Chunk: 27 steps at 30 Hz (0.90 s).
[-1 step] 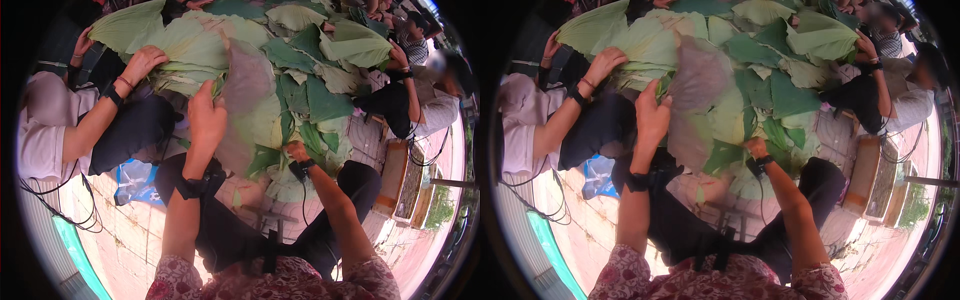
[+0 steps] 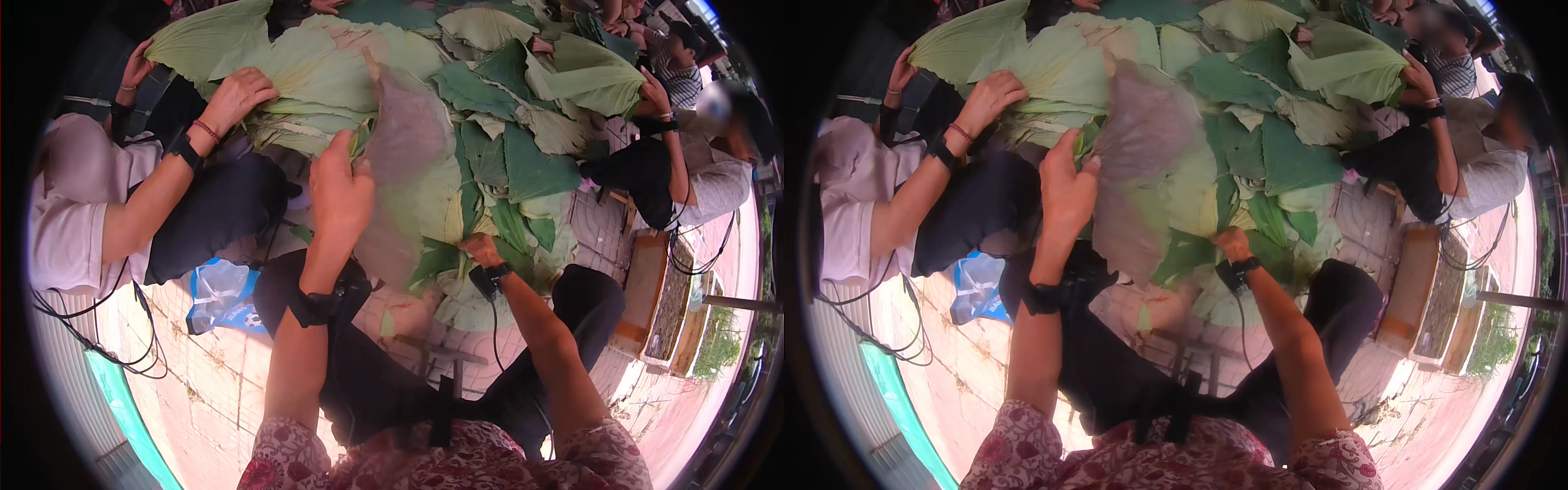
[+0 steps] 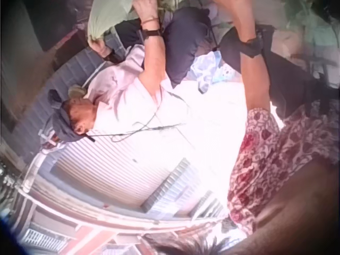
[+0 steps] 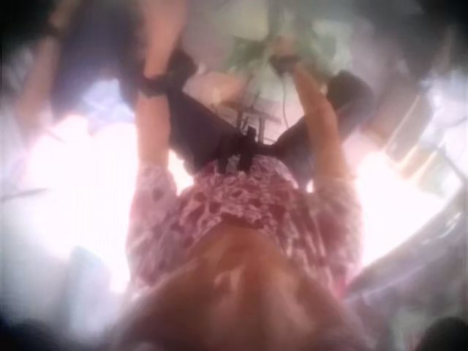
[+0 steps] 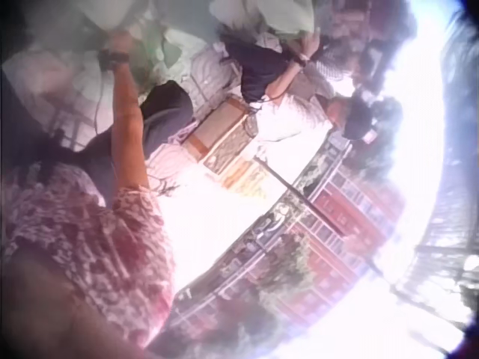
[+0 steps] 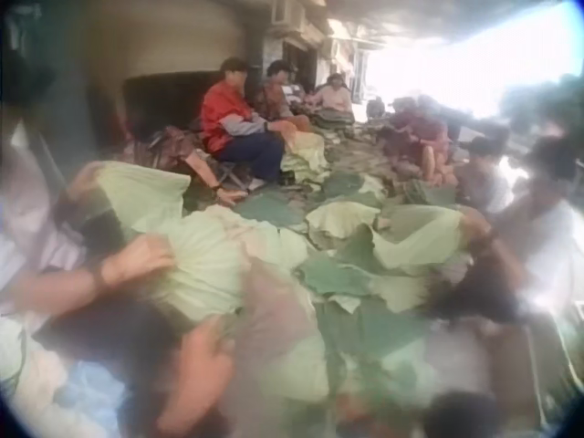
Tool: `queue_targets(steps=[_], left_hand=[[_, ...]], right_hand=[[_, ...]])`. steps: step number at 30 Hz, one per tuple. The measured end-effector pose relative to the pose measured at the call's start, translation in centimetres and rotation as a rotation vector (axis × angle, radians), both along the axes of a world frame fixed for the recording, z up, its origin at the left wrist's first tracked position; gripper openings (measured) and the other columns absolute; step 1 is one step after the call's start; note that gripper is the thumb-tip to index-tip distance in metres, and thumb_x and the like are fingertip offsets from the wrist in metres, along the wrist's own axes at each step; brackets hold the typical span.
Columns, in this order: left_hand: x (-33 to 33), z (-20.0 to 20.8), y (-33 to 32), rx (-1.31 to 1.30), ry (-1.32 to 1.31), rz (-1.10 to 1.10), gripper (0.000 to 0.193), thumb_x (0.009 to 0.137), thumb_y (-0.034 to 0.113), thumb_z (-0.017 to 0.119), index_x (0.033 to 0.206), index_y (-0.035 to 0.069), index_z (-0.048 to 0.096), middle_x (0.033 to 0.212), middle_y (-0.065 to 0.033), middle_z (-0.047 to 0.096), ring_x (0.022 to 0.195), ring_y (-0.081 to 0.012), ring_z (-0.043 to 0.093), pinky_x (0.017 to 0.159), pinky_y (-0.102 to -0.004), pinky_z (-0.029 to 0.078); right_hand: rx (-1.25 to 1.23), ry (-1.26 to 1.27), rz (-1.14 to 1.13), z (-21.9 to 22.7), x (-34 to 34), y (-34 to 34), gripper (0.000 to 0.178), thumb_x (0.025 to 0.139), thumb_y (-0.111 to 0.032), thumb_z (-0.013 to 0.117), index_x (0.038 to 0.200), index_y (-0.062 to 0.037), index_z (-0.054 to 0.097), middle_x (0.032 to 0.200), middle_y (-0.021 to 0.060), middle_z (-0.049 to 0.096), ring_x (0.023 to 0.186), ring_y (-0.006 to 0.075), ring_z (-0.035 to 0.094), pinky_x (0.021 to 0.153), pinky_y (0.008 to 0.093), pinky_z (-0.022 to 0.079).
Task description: The person sits on the ground and sorts large green leaves by hand, separating them into piles. They repeatedly pick up leaves, inspect them, and place them into stacks while other people work alongside them.
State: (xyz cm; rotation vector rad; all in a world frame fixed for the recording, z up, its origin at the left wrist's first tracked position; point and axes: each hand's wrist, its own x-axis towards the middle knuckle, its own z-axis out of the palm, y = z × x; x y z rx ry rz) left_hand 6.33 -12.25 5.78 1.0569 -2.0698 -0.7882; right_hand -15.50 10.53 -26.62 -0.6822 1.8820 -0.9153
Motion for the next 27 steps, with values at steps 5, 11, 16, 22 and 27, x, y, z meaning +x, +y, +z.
queue_targets(steps=[5, 11, 16, 22, 27], left_hand=[[0.0, -0.4, -0.8, -0.075, 0.023, -0.008, 0.039, 0.078, 0.0, 0.058, 0.117, -0.002, 0.057, 0.092, -0.0273, 0.064, 0.089, -0.0475, 0.06, 0.08, -0.0493, 0.046], [-0.1, -0.3, -1.3, -0.049, 0.007, 0.002, 0.04, 0.08, 0.001, 0.057, 0.12, -0.003, 0.056, 0.092, -0.0295, 0.064, 0.094, -0.0479, 0.06, 0.082, -0.0505, 0.046], [-0.5, -0.4, -0.7, 0.047, -0.125, 0.077, 0.039, 0.08, 0.0, 0.059, 0.118, -0.003, 0.056, 0.089, -0.0277, 0.063, 0.092, -0.0461, 0.06, 0.081, -0.0458, 0.046], [-2.1, -1.6, 0.9, 0.026, -0.244, 0.001, 0.04, 0.079, 0.0, 0.058, 0.119, -0.002, 0.055, 0.086, -0.0276, 0.063, 0.088, -0.0462, 0.06, 0.077, -0.05, 0.045], [-4.2, -5.6, 3.8, 0.028, -0.118, -0.211, 0.039, 0.08, 0.003, 0.061, 0.118, -0.003, 0.055, 0.091, -0.0268, 0.064, 0.091, -0.0443, 0.061, 0.079, -0.0463, 0.047]], right_hand=[[-0.205, 0.007, -0.155, -4.4, 5.4, -1.4, 0.027, 0.078, -0.025, 0.07, 0.086, 0.0005, 0.063, 0.083, 0.009, 0.069, 0.077, 0.0168, 0.065, 0.073, 0.0311, 0.051], [-0.603, 0.04, -0.057, -0.8, 2.5, -4.9, 0.028, 0.083, -0.028, 0.064, 0.089, -0.0016, 0.058, 0.078, 0.004, 0.061, 0.069, 0.0135, 0.056, 0.065, 0.0289, 0.047], [-0.348, 0.011, -0.226, 11.2, -3.4, -7.1, 0.028, 0.087, -0.028, 0.061, 0.091, -0.0024, 0.052, 0.075, 0.0007, 0.052, 0.064, 0.0111, 0.05, 0.056, 0.0276, 0.044], [-0.426, 0.196, -0.302, 22.8, -3.5, -5.8, 0.011, 0.086, -0.011, 0.059, 0.088, -0.002, 0.054, 0.072, 0.0032, 0.058, 0.058, 0.0099, 0.051, 0.051, 0.027, 0.042], [-0.479, -0.03, -0.223, 25.9, 1.1, -5.6, 0.016, 0.089, -0.016, 0.063, 0.097, -0.0028, 0.057, 0.077, 0.0, 0.061, 0.062, 0.0059, 0.051, 0.054, 0.0252, 0.043]])
